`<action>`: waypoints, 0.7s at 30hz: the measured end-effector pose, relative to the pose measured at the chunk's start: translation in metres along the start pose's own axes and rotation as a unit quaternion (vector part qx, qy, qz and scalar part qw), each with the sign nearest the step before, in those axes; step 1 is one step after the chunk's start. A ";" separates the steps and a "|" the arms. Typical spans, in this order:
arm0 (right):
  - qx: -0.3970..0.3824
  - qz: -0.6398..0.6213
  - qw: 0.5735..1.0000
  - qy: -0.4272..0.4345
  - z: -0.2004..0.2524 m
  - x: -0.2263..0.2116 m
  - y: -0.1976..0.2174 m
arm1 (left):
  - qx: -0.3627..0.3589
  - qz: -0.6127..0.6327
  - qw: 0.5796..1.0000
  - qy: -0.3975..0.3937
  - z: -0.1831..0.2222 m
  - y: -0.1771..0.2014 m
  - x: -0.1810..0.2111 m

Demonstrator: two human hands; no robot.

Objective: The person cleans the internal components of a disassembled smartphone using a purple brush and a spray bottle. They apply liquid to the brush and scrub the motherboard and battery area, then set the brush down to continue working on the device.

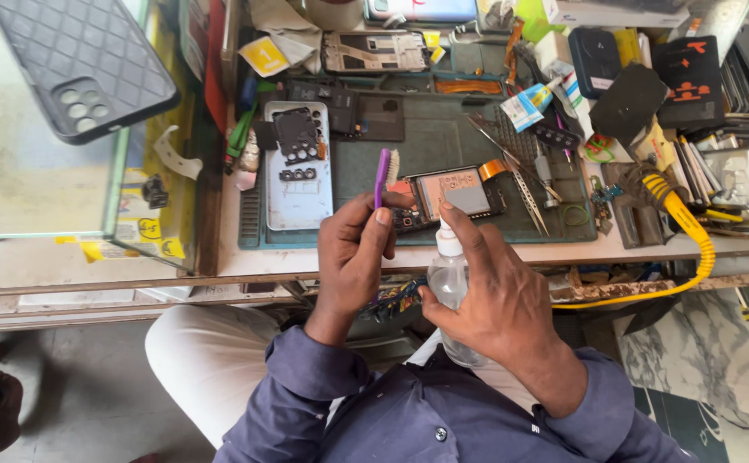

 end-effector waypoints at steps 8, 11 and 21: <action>0.015 -0.003 1.000 0.024 0.000 -0.004 0.002 | 0.002 0.005 1.000 -0.005 0.002 0.001 0.000; -0.011 -0.007 1.000 -0.017 0.000 0.001 -0.002 | 0.004 0.006 1.000 -0.001 0.004 0.002 -0.003; -0.025 0.015 0.999 -0.038 -0.004 0.006 0.004 | 0.005 0.010 1.000 -0.011 0.002 0.002 -0.003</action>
Point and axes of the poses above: each hand's wrist, its own z-axis away from the middle knuckle, its own y-axis out of the back of the hand, x = y × z, the point moved 7 cm from there along -z, towards the middle knuckle, and after that the axes turned 10 degrees about -x, right-handed, at the moved point
